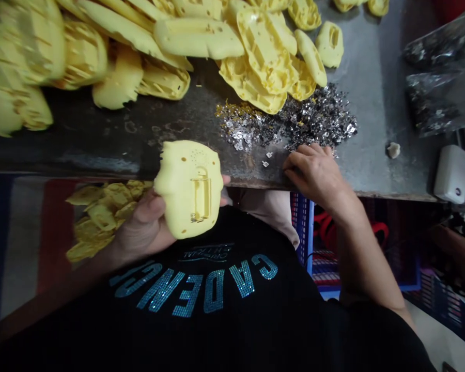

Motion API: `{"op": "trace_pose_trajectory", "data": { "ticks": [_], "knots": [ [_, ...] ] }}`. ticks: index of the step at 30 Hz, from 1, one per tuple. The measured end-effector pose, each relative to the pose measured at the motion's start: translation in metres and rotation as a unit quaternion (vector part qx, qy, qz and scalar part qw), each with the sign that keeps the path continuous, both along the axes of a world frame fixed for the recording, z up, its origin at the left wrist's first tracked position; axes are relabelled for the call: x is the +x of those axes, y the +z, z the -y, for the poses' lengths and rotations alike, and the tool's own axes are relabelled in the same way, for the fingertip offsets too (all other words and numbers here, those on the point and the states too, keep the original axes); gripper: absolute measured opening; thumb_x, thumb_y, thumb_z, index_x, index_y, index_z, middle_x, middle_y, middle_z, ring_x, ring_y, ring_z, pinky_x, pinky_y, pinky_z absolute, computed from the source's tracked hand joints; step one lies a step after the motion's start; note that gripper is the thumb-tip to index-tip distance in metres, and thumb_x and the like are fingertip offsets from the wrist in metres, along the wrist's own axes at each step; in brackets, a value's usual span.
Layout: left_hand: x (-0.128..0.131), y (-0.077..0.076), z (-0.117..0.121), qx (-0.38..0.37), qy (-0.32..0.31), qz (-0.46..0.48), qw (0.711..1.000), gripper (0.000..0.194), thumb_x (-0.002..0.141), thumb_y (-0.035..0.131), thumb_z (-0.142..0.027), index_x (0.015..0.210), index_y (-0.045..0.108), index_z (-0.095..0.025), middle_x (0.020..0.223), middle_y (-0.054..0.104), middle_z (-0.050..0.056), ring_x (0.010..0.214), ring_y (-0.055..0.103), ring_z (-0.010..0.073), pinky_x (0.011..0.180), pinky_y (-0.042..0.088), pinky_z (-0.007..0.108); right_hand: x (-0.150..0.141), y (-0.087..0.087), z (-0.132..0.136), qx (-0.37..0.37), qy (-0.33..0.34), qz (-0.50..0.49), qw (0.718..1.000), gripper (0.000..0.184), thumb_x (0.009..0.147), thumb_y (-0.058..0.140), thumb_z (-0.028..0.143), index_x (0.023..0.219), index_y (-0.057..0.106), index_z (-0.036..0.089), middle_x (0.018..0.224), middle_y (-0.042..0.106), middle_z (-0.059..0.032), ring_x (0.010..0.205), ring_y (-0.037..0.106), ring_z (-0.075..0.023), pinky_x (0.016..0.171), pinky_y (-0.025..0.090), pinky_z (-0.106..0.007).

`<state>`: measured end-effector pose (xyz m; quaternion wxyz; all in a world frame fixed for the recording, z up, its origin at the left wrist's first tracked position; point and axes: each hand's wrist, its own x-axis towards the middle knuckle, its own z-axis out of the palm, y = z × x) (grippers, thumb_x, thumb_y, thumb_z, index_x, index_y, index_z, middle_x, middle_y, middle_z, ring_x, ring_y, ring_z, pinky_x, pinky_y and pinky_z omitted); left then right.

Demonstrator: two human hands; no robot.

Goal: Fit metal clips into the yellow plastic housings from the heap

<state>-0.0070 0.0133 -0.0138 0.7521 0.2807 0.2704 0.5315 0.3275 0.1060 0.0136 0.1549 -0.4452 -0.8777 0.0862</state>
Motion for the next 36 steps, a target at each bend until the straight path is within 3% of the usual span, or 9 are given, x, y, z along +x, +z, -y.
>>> {"op": "trace_pose_trajectory", "data": {
  "ticks": [3,6,11,14,19,23,29,36],
  "knots": [
    [0.005,-0.001,-0.002,-0.021,-0.031,0.009,0.999,0.056,0.103,0.086,-0.059,0.15,0.085,-0.027,0.147,0.088,0.009,0.129,0.086,0.0314,0.099,0.074,0.036,0.001,0.0,0.013,0.025,-0.059,-0.018,0.998,0.013,0.11,0.073,0.025,0.112,0.084,0.029,0.104,0.083,-0.0058,0.1,0.075,-0.0286,0.089,0.047,-0.045],
    [0.01,-0.001,-0.004,-0.036,-0.049,0.015,0.998,0.068,0.103,0.086,-0.065,0.157,0.081,-0.026,0.143,0.089,0.011,0.109,0.09,0.0282,0.076,0.071,0.028,-0.003,-0.008,0.033,0.041,-0.119,-0.049,0.991,0.012,0.113,0.073,0.03,0.116,0.085,0.028,0.108,0.083,-0.0069,0.101,0.076,-0.0295,0.092,0.049,-0.046],
    [0.018,-0.002,-0.006,-0.044,-0.051,0.027,0.997,0.066,0.104,0.083,-0.067,0.15,0.082,-0.02,0.145,0.089,0.011,0.106,0.089,0.0281,0.064,0.066,0.023,-0.012,-0.026,0.049,0.041,-0.115,-0.072,0.99,0.009,0.111,0.079,0.035,0.111,0.085,0.028,0.103,0.083,-0.0061,0.101,0.076,-0.0311,0.09,0.055,-0.047],
    [0.02,-0.001,-0.004,-0.082,-0.102,0.026,0.991,0.072,0.103,0.082,-0.069,0.155,0.075,-0.02,0.144,0.088,0.017,0.105,0.092,0.0336,0.055,0.065,0.024,-0.021,-0.018,0.051,0.027,-0.081,-0.148,0.985,0.005,0.11,0.081,0.028,0.109,0.086,0.029,0.101,0.084,-0.0039,0.095,0.079,-0.0271,0.083,0.059,-0.043],
    [0.022,0.001,-0.001,-0.107,-0.174,0.05,0.978,0.069,0.103,0.083,-0.073,0.146,0.072,-0.02,0.13,0.089,0.018,0.101,0.092,0.0347,0.055,0.069,0.029,-0.041,0.019,0.058,-0.001,0.039,-0.254,0.966,0.016,0.107,0.086,0.02,0.118,0.084,0.032,0.101,0.089,-0.0005,0.086,0.083,-0.023,0.078,0.065,-0.039],
    [0.024,0.003,0.002,-0.099,-0.187,0.057,0.976,0.067,0.105,0.081,-0.071,0.146,0.073,-0.019,0.135,0.086,0.019,0.107,0.091,0.0355,0.062,0.073,0.031,-0.053,0.036,0.062,0.012,0.084,-0.213,0.973,0.022,0.108,0.084,0.015,0.122,0.082,0.031,0.106,0.088,-0.0032,0.091,0.083,-0.0236,0.081,0.067,-0.039],
    [0.024,0.007,0.006,-0.101,-0.211,0.037,0.971,0.084,0.1,0.081,-0.08,0.157,0.072,-0.019,0.137,0.085,0.021,0.117,0.088,0.0394,0.065,0.073,0.033,-0.059,0.042,0.062,0.067,0.129,-0.13,0.981,0.03,0.107,0.082,0.009,0.13,0.076,0.028,0.111,0.085,-0.0054,0.092,0.079,-0.023,0.081,0.067,-0.039],
    [0.025,0.007,0.01,-0.097,-0.206,0.037,0.973,0.073,0.099,0.085,-0.08,0.139,0.08,-0.019,0.117,0.088,0.017,0.097,0.087,0.0314,0.063,0.071,0.032,-0.062,0.048,0.063,0.115,0.168,-0.071,0.976,0.029,0.108,0.082,0.01,0.131,0.075,0.025,0.109,0.085,-0.0069,0.088,0.075,-0.0236,0.079,0.064,-0.04]
  ]
}}
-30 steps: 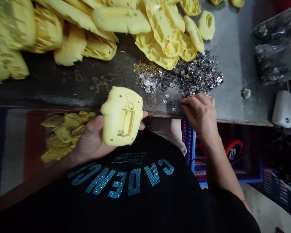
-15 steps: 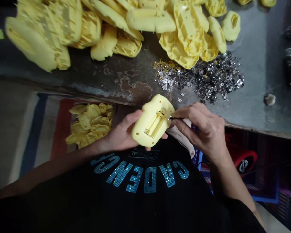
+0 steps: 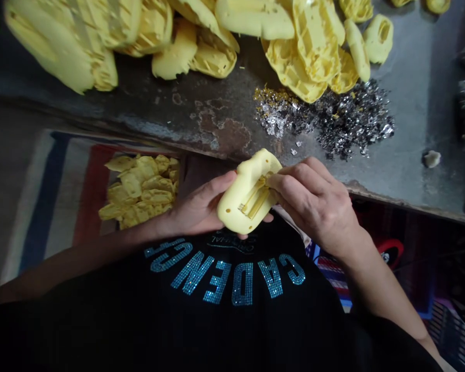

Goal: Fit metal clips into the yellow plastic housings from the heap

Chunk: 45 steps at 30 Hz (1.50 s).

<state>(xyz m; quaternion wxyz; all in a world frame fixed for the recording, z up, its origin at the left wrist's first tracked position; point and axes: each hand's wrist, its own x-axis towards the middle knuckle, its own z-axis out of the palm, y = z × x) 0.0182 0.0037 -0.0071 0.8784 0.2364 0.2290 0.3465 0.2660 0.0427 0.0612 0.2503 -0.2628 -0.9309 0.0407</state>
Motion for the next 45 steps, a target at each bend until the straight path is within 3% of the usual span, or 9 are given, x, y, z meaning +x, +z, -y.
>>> {"op": "trace_pose_trajectory", "data": {
  "ticks": [9,16,26,31,33,36,39,42,45],
  "knots": [
    [0.0,-0.004,0.002,-0.01,-0.001,0.01,1.0,0.069,0.101,0.083,-0.079,0.141,0.081,-0.024,0.113,0.089,0.011,0.098,0.088,0.0307,0.066,0.071,0.033,-0.003,0.001,0.007,0.018,-0.004,0.011,1.0,0.026,0.109,0.081,0.009,0.132,0.075,0.02,0.112,0.087,-0.009,0.09,0.078,-0.0222,0.082,0.067,-0.038],
    [0.002,-0.005,0.003,-0.018,0.015,0.027,0.999,0.068,0.102,0.082,-0.073,0.143,0.079,-0.019,0.131,0.088,0.02,0.108,0.089,0.0355,0.068,0.073,0.034,0.002,-0.013,0.017,-0.026,-0.075,-0.074,0.994,0.03,0.106,0.082,0.006,0.124,0.08,0.029,0.111,0.09,-0.0046,0.089,0.083,-0.0245,0.08,0.07,-0.041],
    [0.001,0.0,0.002,-0.008,-0.011,0.036,0.999,0.075,0.102,0.082,-0.073,0.155,0.073,-0.021,0.135,0.087,0.021,0.12,0.088,0.0402,0.068,0.073,0.034,0.003,-0.04,0.031,0.02,-0.1,-0.09,0.991,0.063,0.107,0.08,0.01,0.162,0.074,0.04,0.125,0.091,-0.0064,0.102,0.084,-0.0295,0.086,0.068,-0.046],
    [0.001,0.002,0.002,-0.006,-0.002,0.022,1.0,0.082,0.097,0.085,-0.074,0.155,0.072,-0.019,0.138,0.086,0.021,0.122,0.088,0.0423,0.067,0.074,0.036,0.005,-0.048,0.035,0.034,-0.11,-0.117,0.986,0.059,0.108,0.081,0.015,0.161,0.077,0.04,0.128,0.091,-0.0072,0.099,0.083,-0.0302,0.082,0.067,-0.047],
    [0.002,0.003,0.004,0.002,0.01,0.01,1.0,0.085,0.096,0.086,-0.077,0.156,0.07,-0.02,0.137,0.086,0.021,0.112,0.089,0.0395,0.064,0.072,0.036,0.005,-0.042,0.031,-0.008,-0.114,-0.143,0.983,0.049,0.108,0.08,0.013,0.151,0.082,0.038,0.122,0.09,-0.0067,0.097,0.083,-0.0273,0.082,0.068,-0.044],
    [0.005,0.005,0.008,0.014,0.057,-0.026,0.998,0.081,0.094,0.092,-0.076,0.151,0.07,-0.023,0.133,0.087,0.016,0.097,0.089,0.0312,0.066,0.07,0.034,0.008,-0.029,0.016,-0.147,-0.117,-0.178,0.966,0.032,0.108,0.086,0.025,0.139,0.085,0.034,0.121,0.087,-0.0073,0.103,0.084,-0.0267,0.082,0.07,-0.04],
    [0.007,0.01,0.012,0.03,0.107,-0.076,0.991,0.075,0.088,0.104,-0.063,0.144,0.071,-0.025,0.121,0.089,0.009,0.092,0.087,0.0249,0.074,0.069,0.031,0.011,-0.021,-0.001,-0.279,-0.082,-0.164,0.943,0.045,0.106,0.091,0.046,0.146,0.079,0.031,0.131,0.084,-0.009,0.106,0.083,-0.0273,0.081,0.071,-0.04],
    [0.005,0.016,0.016,0.068,0.105,-0.096,0.987,0.07,0.093,0.104,-0.052,0.149,0.069,-0.027,0.117,0.09,0.007,0.092,0.086,0.0211,0.076,0.065,0.026,0.009,-0.021,-0.009,-0.327,-0.053,-0.154,0.931,0.051,0.102,0.093,0.047,0.145,0.074,0.029,0.134,0.081,-0.0083,0.1,0.082,-0.0234,0.079,0.071,-0.036],
    [-0.002,0.021,0.023,0.095,0.1,-0.101,0.985,0.066,0.099,0.1,-0.04,0.157,0.072,-0.028,0.127,0.09,0.008,0.105,0.086,0.0215,0.087,0.065,0.026,0.002,-0.031,-0.003,-0.327,-0.058,-0.175,0.927,0.05,0.099,0.093,0.042,0.142,0.07,0.029,0.131,0.078,-0.0068,0.094,0.08,-0.0204,0.078,0.069,-0.034]
  ]
}}
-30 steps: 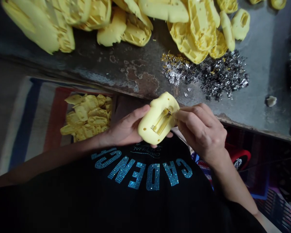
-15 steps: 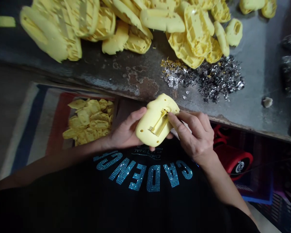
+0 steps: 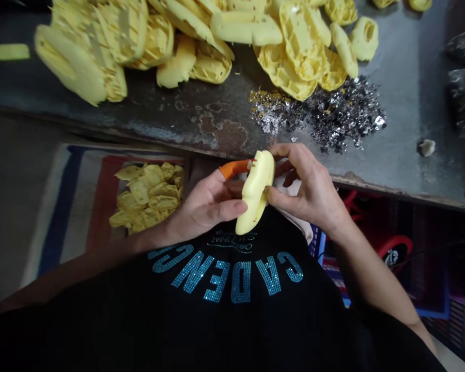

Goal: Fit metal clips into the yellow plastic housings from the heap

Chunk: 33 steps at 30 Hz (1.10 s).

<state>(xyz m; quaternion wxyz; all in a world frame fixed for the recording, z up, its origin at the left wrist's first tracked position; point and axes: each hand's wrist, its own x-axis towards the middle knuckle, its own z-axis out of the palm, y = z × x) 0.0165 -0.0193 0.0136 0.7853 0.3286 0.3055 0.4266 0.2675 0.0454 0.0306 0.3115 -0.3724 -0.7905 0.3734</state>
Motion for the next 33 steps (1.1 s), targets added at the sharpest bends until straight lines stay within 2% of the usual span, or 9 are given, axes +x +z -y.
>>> {"op": "trace_pose_trajectory", "data": {
  "ticks": [3,8,12,15,20,22,25,30,33],
  "knots": [
    [-0.011,-0.001,0.008,0.008,-0.016,-0.047,0.999,0.068,0.1,0.099,-0.036,0.163,0.076,-0.03,0.132,0.09,0.008,0.104,0.085,0.0216,0.086,0.063,0.025,-0.006,-0.016,0.014,0.037,-0.051,-0.034,0.997,0.051,0.097,0.089,0.034,0.144,0.068,0.029,0.125,0.077,-0.006,0.096,0.079,-0.0217,0.082,0.07,-0.037],
    [-0.022,-0.006,0.011,-0.016,-0.055,-0.159,0.986,0.065,0.098,0.1,-0.045,0.158,0.083,-0.027,0.103,0.09,0.006,0.085,0.08,0.0207,0.073,0.061,0.025,-0.007,-0.038,0.034,0.101,-0.123,-0.06,0.985,0.058,0.094,0.087,0.026,0.148,0.068,0.031,0.127,0.076,-0.006,0.095,0.077,-0.0223,0.082,0.071,-0.039],
    [-0.018,-0.009,0.001,0.031,-0.04,-0.155,0.987,0.052,0.098,0.1,-0.044,0.146,0.091,-0.026,0.132,0.092,0.009,0.115,0.085,0.0255,0.099,0.065,0.028,-0.006,-0.04,0.04,0.137,-0.152,-0.06,0.977,0.061,0.093,0.09,0.022,0.151,0.069,0.03,0.13,0.076,-0.0067,0.096,0.075,-0.022,0.082,0.071,-0.038],
    [-0.012,-0.014,-0.007,-0.001,-0.046,-0.11,0.993,0.048,0.093,0.103,-0.044,0.135,0.095,-0.023,0.125,0.093,0.011,0.102,0.086,0.0217,0.089,0.066,0.025,-0.005,-0.035,0.039,0.128,-0.145,-0.053,0.98,0.059,0.097,0.09,0.023,0.151,0.07,0.03,0.13,0.077,-0.0069,0.093,0.075,-0.0211,0.078,0.07,-0.037],
    [-0.009,-0.023,-0.017,-0.095,0.001,0.012,0.995,0.049,0.079,0.113,-0.04,0.117,0.089,-0.02,0.107,0.094,0.009,0.083,0.088,0.0202,0.076,0.07,0.025,0.013,-0.03,0.011,0.094,-0.095,-0.027,0.991,0.05,0.105,0.089,0.037,0.152,0.073,0.03,0.126,0.082,-0.008,0.097,0.08,-0.0245,0.082,0.071,-0.041],
    [-0.011,-0.024,-0.021,-0.094,0.046,0.06,0.993,0.051,0.08,0.112,-0.04,0.118,0.083,-0.024,0.115,0.094,0.006,0.092,0.091,0.0239,0.085,0.075,0.033,0.024,-0.034,-0.01,0.143,-0.11,0.039,0.983,0.033,0.11,0.083,0.036,0.142,0.08,0.031,0.122,0.084,-0.0074,0.102,0.08,-0.0265,0.088,0.068,-0.044],
    [-0.014,-0.024,-0.027,-0.083,0.093,0.084,0.989,0.057,0.087,0.108,-0.045,0.134,0.08,-0.028,0.139,0.09,0.006,0.12,0.089,0.0287,0.103,0.077,0.043,0.033,-0.044,-0.041,0.251,-0.126,0.184,0.942,0.014,0.112,0.078,0.033,0.124,0.086,0.033,0.117,0.085,-0.0069,0.106,0.075,-0.0292,0.092,0.059,-0.048],
    [-0.015,-0.025,-0.031,-0.1,0.064,0.096,0.988,0.058,0.096,0.097,-0.058,0.14,0.083,-0.022,0.145,0.087,0.014,0.133,0.084,0.035,0.105,0.075,0.046,0.027,-0.058,-0.065,0.313,-0.085,0.242,0.915,0.015,0.116,0.069,0.033,0.11,0.083,0.03,0.102,0.08,-0.006,0.096,0.065,-0.0284,0.088,0.048,-0.047],
    [-0.011,-0.027,-0.031,-0.128,0.034,0.113,0.985,0.059,0.098,0.092,-0.059,0.142,0.082,-0.021,0.146,0.087,0.016,0.134,0.083,0.0374,0.106,0.074,0.049,0.022,-0.048,-0.062,0.287,-0.097,0.189,0.934,0.014,0.115,0.07,0.032,0.104,0.078,0.028,0.095,0.076,-0.0047,0.09,0.066,-0.0266,0.084,0.049,-0.045]
  ]
}}
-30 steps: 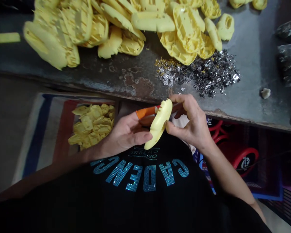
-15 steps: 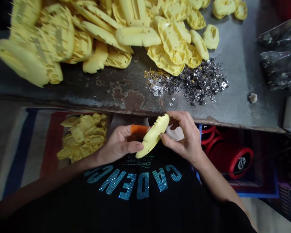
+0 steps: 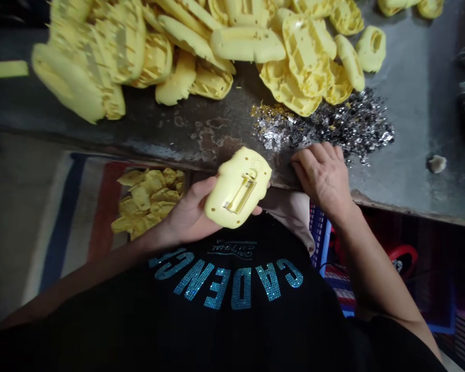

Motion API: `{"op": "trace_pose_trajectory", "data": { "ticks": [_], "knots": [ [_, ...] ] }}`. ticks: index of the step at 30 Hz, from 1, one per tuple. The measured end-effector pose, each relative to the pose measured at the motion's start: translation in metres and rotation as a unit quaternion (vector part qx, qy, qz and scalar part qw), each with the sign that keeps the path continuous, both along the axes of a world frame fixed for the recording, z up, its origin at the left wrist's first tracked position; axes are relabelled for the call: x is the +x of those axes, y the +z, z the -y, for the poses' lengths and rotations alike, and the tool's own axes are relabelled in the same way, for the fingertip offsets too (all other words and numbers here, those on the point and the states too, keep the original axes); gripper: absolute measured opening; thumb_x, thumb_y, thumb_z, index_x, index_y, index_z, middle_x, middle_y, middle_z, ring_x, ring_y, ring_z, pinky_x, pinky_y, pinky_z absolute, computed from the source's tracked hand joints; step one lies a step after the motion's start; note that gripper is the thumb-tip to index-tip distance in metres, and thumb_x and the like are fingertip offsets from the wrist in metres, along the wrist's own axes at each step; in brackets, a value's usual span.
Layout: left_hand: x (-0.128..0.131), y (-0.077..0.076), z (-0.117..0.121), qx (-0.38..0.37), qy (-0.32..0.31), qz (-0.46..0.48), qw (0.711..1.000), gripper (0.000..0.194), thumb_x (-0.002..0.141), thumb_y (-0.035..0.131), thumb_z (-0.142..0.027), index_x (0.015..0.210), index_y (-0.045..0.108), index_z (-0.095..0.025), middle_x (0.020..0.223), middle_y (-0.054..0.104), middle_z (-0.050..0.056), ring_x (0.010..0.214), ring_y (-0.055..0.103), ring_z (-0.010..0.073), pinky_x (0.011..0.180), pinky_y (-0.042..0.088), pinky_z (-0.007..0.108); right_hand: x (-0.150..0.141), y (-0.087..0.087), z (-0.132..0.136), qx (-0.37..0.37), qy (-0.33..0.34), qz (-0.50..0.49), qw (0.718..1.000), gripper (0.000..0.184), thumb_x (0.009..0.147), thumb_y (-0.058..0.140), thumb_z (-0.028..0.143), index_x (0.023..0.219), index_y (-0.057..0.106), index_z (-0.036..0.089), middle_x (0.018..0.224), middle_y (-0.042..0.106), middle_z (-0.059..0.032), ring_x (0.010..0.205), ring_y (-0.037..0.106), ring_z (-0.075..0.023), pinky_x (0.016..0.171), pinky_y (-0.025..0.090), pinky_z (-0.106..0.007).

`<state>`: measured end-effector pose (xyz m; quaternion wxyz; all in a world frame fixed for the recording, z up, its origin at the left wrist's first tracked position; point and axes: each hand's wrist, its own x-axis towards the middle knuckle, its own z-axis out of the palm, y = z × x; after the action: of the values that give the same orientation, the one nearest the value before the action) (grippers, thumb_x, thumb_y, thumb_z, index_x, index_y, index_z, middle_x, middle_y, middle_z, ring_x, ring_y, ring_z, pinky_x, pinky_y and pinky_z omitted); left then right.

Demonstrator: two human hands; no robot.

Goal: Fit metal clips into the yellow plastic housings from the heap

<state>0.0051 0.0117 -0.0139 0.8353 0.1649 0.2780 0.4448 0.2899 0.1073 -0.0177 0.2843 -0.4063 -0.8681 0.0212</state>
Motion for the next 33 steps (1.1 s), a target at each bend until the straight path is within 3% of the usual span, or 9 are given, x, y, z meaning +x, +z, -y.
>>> {"op": "trace_pose_trajectory", "data": {
  "ticks": [2,4,7,13,21,24,28,33],
  "knots": [
    [0.004,-0.001,0.001,-0.009,-0.01,0.011,1.0,0.064,0.096,0.094,-0.059,0.145,0.079,-0.021,0.151,0.085,0.018,0.139,0.081,0.0397,0.106,0.074,0.05,-0.002,0.016,0.009,-0.082,0.019,-0.088,0.993,0.008,0.113,0.073,0.028,0.106,0.076,0.027,0.096,0.078,-0.0033,0.086,0.068,-0.0228,0.079,0.051,-0.041],
    [0.008,0.0,0.001,-0.011,-0.024,0.021,0.999,0.071,0.093,0.097,-0.059,0.149,0.076,-0.021,0.155,0.083,0.019,0.139,0.081,0.0417,0.105,0.074,0.051,-0.005,0.037,0.02,-0.192,0.054,-0.174,0.964,0.005,0.114,0.075,0.026,0.11,0.077,0.026,0.098,0.08,-0.0025,0.084,0.071,-0.0185,0.076,0.053,-0.036],
    [0.013,0.003,0.003,-0.002,-0.048,0.032,0.998,0.078,0.09,0.1,-0.063,0.15,0.074,-0.02,0.149,0.085,0.019,0.131,0.084,0.0394,0.103,0.075,0.049,-0.013,0.062,0.037,-0.282,0.094,-0.219,0.929,0.004,0.111,0.08,0.023,0.109,0.078,0.025,0.097,0.08,-0.0005,0.083,0.073,-0.0147,0.074,0.055,-0.03],
    [0.017,0.002,0.009,0.048,-0.093,0.039,0.994,0.08,0.098,0.093,-0.067,0.163,0.07,-0.027,0.145,0.086,0.013,0.119,0.088,0.0343,0.105,0.073,0.048,-0.027,0.077,0.051,-0.226,0.1,-0.148,0.957,0.009,0.106,0.079,0.015,0.102,0.078,0.022,0.092,0.08,0.0037,0.076,0.071,-0.0098,0.07,0.053,-0.024],
    [0.015,0.007,0.016,0.023,-0.109,0.034,0.993,0.071,0.095,0.094,-0.071,0.147,0.079,-0.025,0.135,0.09,0.011,0.101,0.09,0.0267,0.09,0.073,0.035,-0.03,0.08,0.06,-0.185,0.11,-0.143,0.966,0.009,0.109,0.08,0.021,0.106,0.082,0.029,0.103,0.089,-0.0003,0.086,0.082,-0.02,0.078,0.062,-0.035],
    [0.014,0.009,0.017,0.027,-0.107,0.025,0.994,0.071,0.095,0.095,-0.071,0.148,0.079,-0.027,0.137,0.09,0.01,0.104,0.09,0.0261,0.09,0.073,0.033,-0.031,0.082,0.063,-0.165,0.109,-0.125,0.972,0.01,0.11,0.079,0.02,0.11,0.082,0.03,0.108,0.09,-0.0007,0.088,0.083,-0.0202,0.081,0.064,-0.035],
    [0.015,0.008,0.02,0.028,-0.108,0.016,0.994,0.076,0.098,0.091,-0.071,0.156,0.073,-0.024,0.144,0.087,0.015,0.118,0.089,0.032,0.093,0.074,0.039,-0.03,0.087,0.065,-0.165,0.105,-0.102,0.975,0.009,0.109,0.08,0.021,0.11,0.077,0.029,0.105,0.088,0.0017,0.082,0.079,-0.0163,0.079,0.064,-0.031],
    [0.016,0.007,0.023,0.02,-0.099,0.002,0.995,0.073,0.097,0.092,-0.072,0.149,0.075,-0.024,0.146,0.085,0.016,0.126,0.087,0.033,0.089,0.074,0.036,-0.032,0.092,0.066,-0.136,0.106,-0.055,0.984,0.013,0.109,0.074,0.018,0.108,0.072,0.03,0.097,0.083,0.0025,0.08,0.078,-0.0166,0.074,0.062,-0.03]
  ]
}}
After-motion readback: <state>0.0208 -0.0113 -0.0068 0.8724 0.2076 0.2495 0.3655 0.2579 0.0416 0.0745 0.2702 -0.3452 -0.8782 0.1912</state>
